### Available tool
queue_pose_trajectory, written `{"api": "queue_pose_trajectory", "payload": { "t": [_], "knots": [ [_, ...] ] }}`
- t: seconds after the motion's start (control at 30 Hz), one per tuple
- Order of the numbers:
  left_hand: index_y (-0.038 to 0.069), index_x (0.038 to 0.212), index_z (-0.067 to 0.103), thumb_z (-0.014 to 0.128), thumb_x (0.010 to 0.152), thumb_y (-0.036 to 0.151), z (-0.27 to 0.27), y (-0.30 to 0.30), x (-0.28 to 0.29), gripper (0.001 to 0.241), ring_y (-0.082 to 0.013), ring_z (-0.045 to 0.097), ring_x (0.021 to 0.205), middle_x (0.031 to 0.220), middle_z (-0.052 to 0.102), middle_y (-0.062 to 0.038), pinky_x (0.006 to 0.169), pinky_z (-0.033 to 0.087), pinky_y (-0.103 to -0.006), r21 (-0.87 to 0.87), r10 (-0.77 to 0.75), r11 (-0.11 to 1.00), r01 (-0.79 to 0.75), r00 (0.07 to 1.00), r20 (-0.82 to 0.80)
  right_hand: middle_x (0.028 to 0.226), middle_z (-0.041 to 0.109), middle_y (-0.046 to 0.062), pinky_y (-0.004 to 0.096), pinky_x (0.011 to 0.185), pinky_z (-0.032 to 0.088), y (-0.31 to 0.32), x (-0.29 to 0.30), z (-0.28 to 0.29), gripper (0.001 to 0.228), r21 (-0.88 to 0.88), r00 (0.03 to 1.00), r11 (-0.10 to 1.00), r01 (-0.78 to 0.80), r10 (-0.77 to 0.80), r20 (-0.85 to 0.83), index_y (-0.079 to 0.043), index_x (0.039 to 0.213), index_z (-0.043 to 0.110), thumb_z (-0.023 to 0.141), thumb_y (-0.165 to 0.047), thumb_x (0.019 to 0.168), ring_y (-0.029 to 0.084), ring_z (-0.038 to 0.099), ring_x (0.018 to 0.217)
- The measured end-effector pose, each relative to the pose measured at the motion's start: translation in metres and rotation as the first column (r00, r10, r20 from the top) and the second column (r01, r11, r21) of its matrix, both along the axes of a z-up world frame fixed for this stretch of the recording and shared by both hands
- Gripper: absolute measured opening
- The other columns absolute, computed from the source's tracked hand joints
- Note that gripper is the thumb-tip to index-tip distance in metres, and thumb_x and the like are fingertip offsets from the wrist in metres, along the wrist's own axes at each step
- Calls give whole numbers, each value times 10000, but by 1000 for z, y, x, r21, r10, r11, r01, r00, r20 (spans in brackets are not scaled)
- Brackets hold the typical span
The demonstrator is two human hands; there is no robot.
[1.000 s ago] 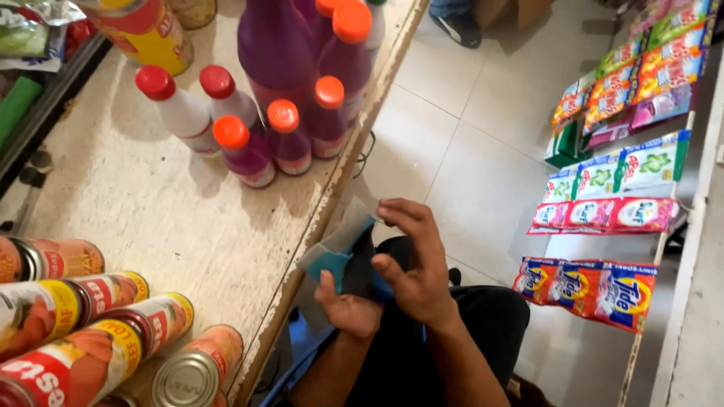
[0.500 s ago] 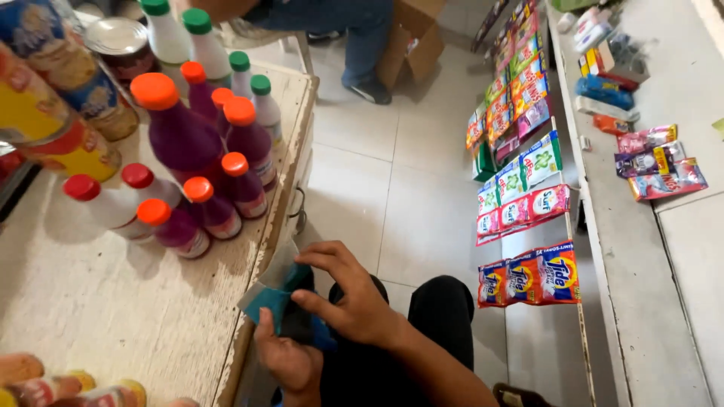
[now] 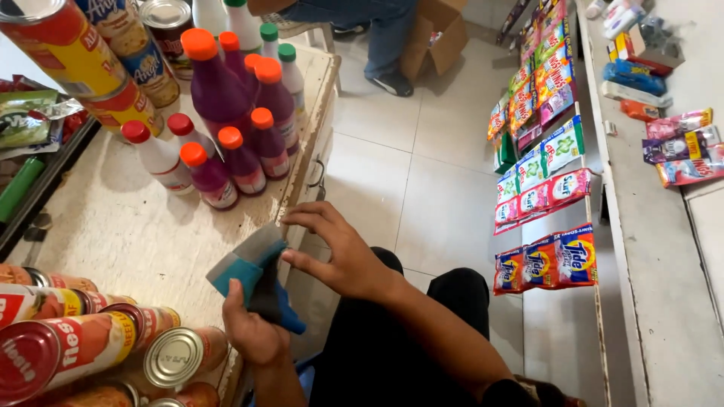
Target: Cleaning canned goods and detergent bottles with a cloth and organizing them on retail shelves.
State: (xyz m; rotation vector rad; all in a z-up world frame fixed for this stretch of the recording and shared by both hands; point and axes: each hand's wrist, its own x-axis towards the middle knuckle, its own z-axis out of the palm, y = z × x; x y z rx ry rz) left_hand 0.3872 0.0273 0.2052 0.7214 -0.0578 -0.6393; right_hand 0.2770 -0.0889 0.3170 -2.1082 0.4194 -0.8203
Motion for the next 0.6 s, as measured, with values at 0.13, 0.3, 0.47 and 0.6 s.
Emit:
{"api": "queue_pose_trajectory", "payload": {
  "t": [0.13, 0.3, 0.47, 0.6],
  "knots": [
    [-73, 1231, 628, 455, 1057, 226, -7, -5, 4, 387, -204, 630, 1065, 1201, 682, -139, 1018, 481, -314, 51, -21, 998, 21, 1000, 0, 1362, 541, 136, 401, 1113, 468, -10, 7, 5, 447, -62, 1000, 998, 6, -4, 17, -34, 1326, 571, 705, -223, 945, 289, 557, 1275],
    [-130, 1165, 670, 429, 1064, 242, -67, -4, 8, 455, -243, 622, 976, 1099, 699, -204, 900, 500, -350, 351, -75, 935, -59, 931, 358, 1360, 547, 156, 423, 1117, 439, -26, 33, 23, 463, -223, 988, 966, 130, -107, 111, -46, 1344, 532, 704, -137, 924, 321, 549, 1279],
    [-99, 1071, 717, 449, 1039, 298, -11, -5, 5, 480, -202, 608, 903, 1010, 726, -141, 860, 481, -314, 420, -161, 907, 21, 939, 302, 1436, 477, 189, 431, 1102, 495, -48, 62, 48, 486, -331, 977, 925, 184, -137, 161, -7, 1386, 483, 692, -97, 956, 326, 542, 1295],
    [-106, 1090, 728, 481, 1020, 277, -3, -9, 3, 461, -205, 608, 930, 1038, 732, -138, 887, 473, -316, 392, -172, 918, 65, 954, 245, 1331, 531, 207, 431, 1074, 486, -66, 86, 66, 564, -428, 967, 870, 244, -186, 174, 19, 1394, 443, 729, -108, 924, 345, 580, 1218]
  ]
}}
